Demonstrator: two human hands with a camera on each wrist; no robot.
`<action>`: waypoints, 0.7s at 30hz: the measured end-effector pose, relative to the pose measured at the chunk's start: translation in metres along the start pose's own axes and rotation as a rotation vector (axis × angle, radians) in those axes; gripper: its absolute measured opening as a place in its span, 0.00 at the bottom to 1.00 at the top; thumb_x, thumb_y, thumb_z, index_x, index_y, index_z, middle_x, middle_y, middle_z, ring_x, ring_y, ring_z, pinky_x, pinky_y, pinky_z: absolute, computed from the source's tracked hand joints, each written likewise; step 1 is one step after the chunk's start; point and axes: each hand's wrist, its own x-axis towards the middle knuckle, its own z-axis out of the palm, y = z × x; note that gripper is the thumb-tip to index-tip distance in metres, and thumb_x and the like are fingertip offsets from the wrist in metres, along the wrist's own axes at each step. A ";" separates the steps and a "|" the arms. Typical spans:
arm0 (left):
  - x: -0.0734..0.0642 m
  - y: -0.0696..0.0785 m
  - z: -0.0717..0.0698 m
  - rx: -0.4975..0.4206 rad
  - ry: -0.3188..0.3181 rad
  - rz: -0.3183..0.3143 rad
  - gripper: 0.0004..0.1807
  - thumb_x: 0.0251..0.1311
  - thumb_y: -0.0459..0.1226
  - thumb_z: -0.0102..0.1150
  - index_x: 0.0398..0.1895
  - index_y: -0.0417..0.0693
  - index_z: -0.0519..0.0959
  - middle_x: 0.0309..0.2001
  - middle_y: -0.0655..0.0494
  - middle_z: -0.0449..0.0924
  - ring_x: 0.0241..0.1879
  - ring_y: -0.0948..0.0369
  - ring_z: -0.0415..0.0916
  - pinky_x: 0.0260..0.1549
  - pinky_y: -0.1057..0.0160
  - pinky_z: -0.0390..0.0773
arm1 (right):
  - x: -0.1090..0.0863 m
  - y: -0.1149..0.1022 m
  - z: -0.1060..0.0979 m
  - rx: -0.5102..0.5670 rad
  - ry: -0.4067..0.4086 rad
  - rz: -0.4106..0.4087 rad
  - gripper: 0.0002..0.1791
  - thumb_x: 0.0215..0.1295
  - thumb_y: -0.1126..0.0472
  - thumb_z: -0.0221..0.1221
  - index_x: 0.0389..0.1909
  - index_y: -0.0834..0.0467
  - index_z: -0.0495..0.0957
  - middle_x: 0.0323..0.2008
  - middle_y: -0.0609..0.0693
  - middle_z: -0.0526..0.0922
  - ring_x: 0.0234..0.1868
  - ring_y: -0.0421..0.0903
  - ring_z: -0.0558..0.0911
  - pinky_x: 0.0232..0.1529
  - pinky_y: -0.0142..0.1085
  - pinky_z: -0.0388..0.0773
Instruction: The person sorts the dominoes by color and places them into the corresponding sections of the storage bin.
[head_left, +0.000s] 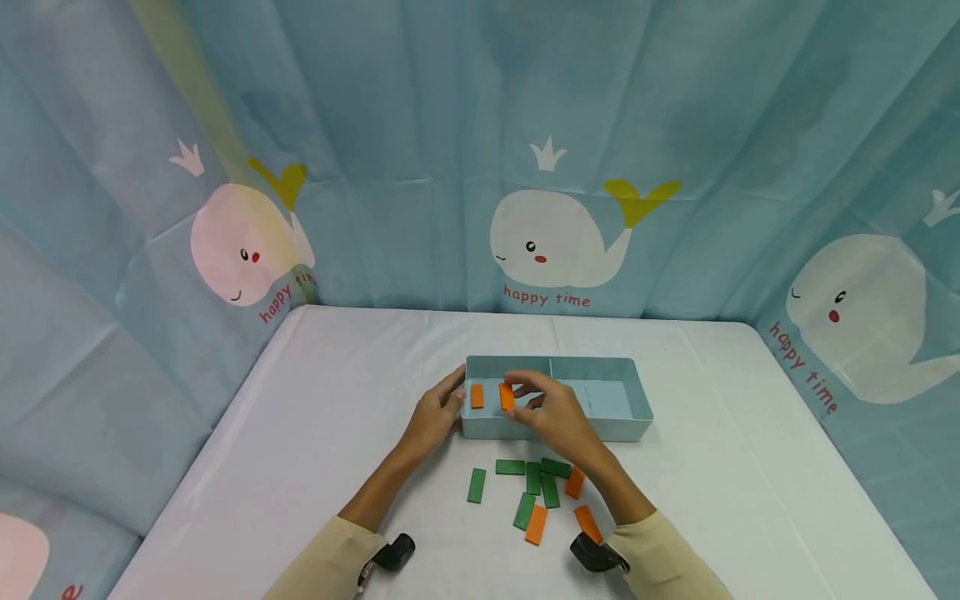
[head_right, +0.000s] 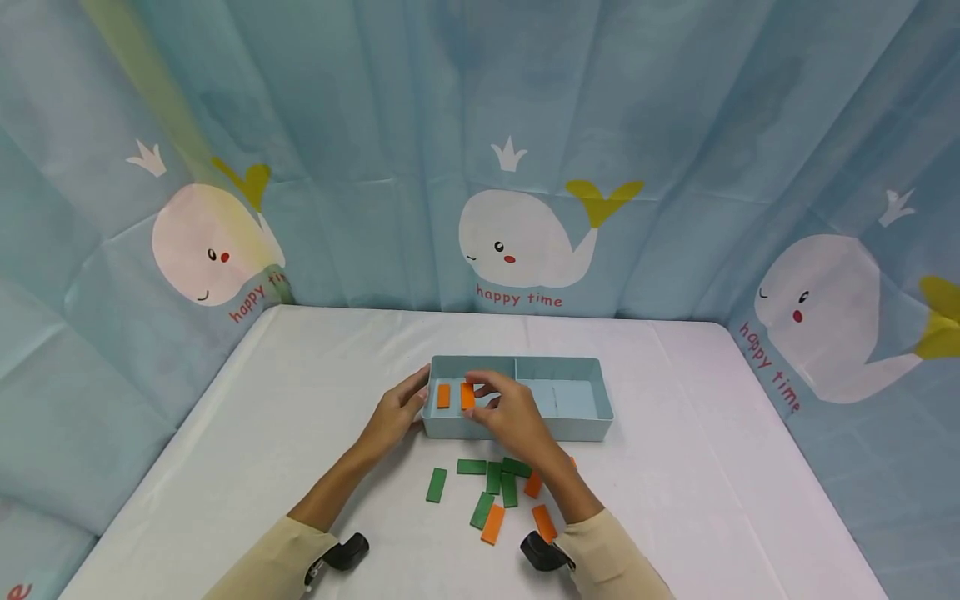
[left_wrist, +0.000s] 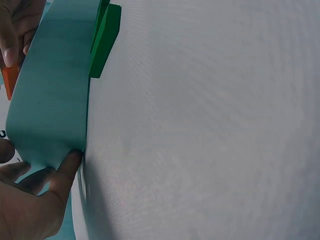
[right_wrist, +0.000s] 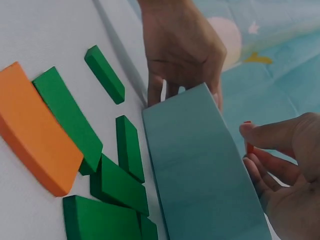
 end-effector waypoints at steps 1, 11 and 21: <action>0.000 0.000 0.000 0.000 -0.002 -0.001 0.30 0.85 0.37 0.45 0.85 0.49 0.58 0.84 0.51 0.57 0.84 0.49 0.49 0.78 0.40 0.60 | 0.001 0.001 0.001 0.004 -0.002 0.005 0.27 0.66 0.67 0.73 0.65 0.53 0.82 0.60 0.49 0.86 0.50 0.52 0.86 0.49 0.35 0.87; 0.000 -0.001 0.000 -0.019 -0.005 -0.003 0.30 0.85 0.37 0.45 0.85 0.50 0.59 0.84 0.51 0.58 0.84 0.48 0.51 0.74 0.39 0.69 | 0.017 0.003 0.005 -0.041 -0.032 0.028 0.28 0.65 0.69 0.72 0.67 0.58 0.80 0.60 0.50 0.86 0.53 0.49 0.86 0.50 0.37 0.87; 0.001 -0.001 -0.001 -0.018 -0.008 0.008 0.30 0.84 0.38 0.46 0.85 0.49 0.59 0.83 0.50 0.58 0.84 0.49 0.51 0.75 0.39 0.66 | 0.028 0.003 0.008 -0.121 -0.088 0.037 0.30 0.64 0.70 0.73 0.67 0.60 0.79 0.60 0.54 0.86 0.54 0.51 0.86 0.53 0.45 0.88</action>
